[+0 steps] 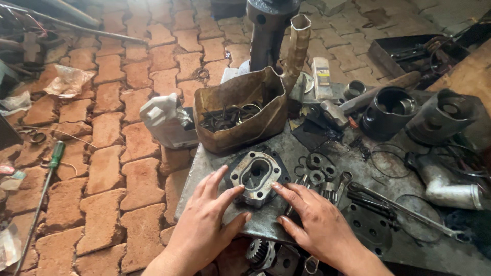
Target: The person sits on a brick floor and works on a metal engine component placed on a small table. They use a green-handled screwdriver to scrape and clean the inside of the component's central opening, then use a wrench to manipulate a small metal part within the same opening.
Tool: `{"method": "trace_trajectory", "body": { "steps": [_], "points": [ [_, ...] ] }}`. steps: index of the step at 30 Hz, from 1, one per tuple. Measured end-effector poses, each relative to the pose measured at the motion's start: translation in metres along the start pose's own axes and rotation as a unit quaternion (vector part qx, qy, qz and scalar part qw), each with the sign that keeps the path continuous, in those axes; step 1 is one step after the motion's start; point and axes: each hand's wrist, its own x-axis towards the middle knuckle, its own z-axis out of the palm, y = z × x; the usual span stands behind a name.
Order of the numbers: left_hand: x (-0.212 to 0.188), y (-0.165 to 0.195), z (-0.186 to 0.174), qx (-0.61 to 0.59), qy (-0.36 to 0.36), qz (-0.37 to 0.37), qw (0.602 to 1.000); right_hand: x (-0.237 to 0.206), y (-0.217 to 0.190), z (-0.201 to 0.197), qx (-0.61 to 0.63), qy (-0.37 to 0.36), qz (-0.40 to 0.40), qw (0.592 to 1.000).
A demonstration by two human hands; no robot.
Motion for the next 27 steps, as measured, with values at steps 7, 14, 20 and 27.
{"method": "trace_trajectory", "body": {
  "steps": [7, 14, 20, 27],
  "points": [
    [-0.0031, 0.0022, -0.0013, 0.038, 0.012, 0.062, 0.997, -0.0006, 0.0017, 0.0029, -0.008, 0.024, -0.025, 0.999],
    [-0.0022, 0.0034, 0.0003, 0.057, 0.022, 0.037, 0.997, 0.0007, 0.0013, 0.0050, -0.015, 0.023, -0.026, 0.999],
    [0.0005, 0.0019, -0.0005, 0.070, 0.028, 0.012, 0.997, 0.0018, 0.0011, 0.0056, -0.006, 0.010, -0.012, 1.000],
    [0.0031, 0.0003, 0.0024, 0.085, 0.008, -0.031, 0.996, 0.0021, 0.0005, 0.0057, 0.004, 0.022, -0.026, 0.999]
  ]
}}
